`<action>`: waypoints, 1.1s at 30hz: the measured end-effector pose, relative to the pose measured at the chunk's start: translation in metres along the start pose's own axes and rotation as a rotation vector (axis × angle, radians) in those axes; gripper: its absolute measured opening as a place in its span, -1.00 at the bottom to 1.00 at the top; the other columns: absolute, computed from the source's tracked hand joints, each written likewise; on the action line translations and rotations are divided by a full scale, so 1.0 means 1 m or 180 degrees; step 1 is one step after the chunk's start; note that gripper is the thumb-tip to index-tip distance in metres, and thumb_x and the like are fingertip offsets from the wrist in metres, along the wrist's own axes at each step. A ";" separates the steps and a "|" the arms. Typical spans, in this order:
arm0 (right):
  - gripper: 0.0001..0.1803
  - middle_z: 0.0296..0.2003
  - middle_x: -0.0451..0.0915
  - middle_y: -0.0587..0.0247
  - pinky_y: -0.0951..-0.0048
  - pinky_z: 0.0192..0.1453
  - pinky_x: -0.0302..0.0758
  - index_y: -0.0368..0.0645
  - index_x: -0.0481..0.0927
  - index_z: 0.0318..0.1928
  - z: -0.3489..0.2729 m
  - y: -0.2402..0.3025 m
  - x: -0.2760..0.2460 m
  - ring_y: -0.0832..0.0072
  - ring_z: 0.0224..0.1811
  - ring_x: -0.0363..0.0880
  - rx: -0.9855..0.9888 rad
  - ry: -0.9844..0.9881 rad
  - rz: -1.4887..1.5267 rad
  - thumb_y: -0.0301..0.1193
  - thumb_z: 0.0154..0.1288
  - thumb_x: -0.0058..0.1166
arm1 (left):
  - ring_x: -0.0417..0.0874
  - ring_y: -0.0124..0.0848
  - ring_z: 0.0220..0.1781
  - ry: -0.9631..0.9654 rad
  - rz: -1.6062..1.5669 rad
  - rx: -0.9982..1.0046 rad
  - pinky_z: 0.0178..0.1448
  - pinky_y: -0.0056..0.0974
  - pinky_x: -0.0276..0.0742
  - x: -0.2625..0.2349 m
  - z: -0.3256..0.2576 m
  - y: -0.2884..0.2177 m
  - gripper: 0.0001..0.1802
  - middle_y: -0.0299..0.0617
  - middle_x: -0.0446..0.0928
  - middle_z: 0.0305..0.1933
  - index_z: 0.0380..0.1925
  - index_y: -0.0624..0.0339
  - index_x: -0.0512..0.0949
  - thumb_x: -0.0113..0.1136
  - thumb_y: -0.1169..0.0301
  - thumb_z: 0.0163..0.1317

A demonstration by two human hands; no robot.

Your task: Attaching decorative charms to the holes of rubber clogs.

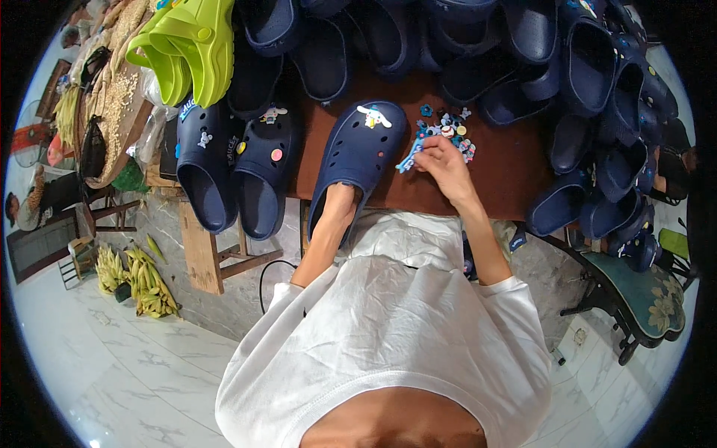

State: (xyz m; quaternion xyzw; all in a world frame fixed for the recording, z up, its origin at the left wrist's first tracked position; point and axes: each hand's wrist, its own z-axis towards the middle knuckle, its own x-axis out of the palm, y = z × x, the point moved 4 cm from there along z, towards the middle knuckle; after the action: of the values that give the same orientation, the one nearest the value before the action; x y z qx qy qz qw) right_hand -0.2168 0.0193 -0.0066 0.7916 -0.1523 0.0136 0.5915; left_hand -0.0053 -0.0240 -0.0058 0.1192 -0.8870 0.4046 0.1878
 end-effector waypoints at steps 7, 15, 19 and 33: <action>-0.77 -0.28 0.63 0.28 0.60 -0.18 0.52 -0.23 0.48 -0.05 0.014 -0.006 0.039 0.64 -0.25 0.59 0.0076 0.0209 0.0252 -0.50 0.34 0.19 | 0.58 -0.35 0.12 0.0116 0.0025 0.0134 0.25 -0.23 0.49 0.001 0.002 0.012 -0.59 -0.13 0.54 0.17 0.17 0.32 0.45 0.06 0.31 0.43; -0.80 -0.33 0.60 0.35 0.64 -0.21 0.50 -0.22 0.55 -0.21 0.017 -0.004 0.038 0.68 -0.34 0.52 -0.0136 -0.0025 -0.0301 -0.51 0.22 0.31 | 0.56 -0.34 0.15 0.0103 0.0060 0.0272 0.27 -0.23 0.48 -0.012 0.009 0.028 -0.58 -0.15 0.53 0.18 0.19 0.30 0.44 0.06 0.30 0.43; -0.75 -0.36 0.57 0.35 0.60 -0.24 0.50 -0.24 0.53 -0.20 0.020 -0.005 0.038 0.67 -0.36 0.49 -0.0370 -0.0156 -0.0692 -0.49 0.17 0.35 | 0.55 -0.34 0.17 0.0122 0.0074 0.0221 0.28 -0.23 0.47 -0.012 0.010 0.029 -0.58 -0.16 0.51 0.20 0.21 0.29 0.42 0.01 0.29 0.46; -0.64 -0.06 0.42 0.08 0.33 -0.11 0.53 -0.17 0.49 0.18 -0.030 0.009 0.069 0.32 -0.20 0.55 -0.1561 -0.0633 -0.2158 -0.46 0.39 0.06 | 0.52 -0.35 0.21 0.0332 -0.0051 0.0134 0.30 -0.25 0.44 -0.010 0.009 0.021 -0.57 -0.13 0.48 0.22 0.22 0.34 0.38 0.02 0.36 0.44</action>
State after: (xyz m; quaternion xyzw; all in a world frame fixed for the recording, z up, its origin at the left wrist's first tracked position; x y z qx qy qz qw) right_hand -0.1484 0.0293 0.0251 0.6304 0.0615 -0.2945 0.7156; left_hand -0.0062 -0.0172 -0.0295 0.1090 -0.8664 0.4273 0.2345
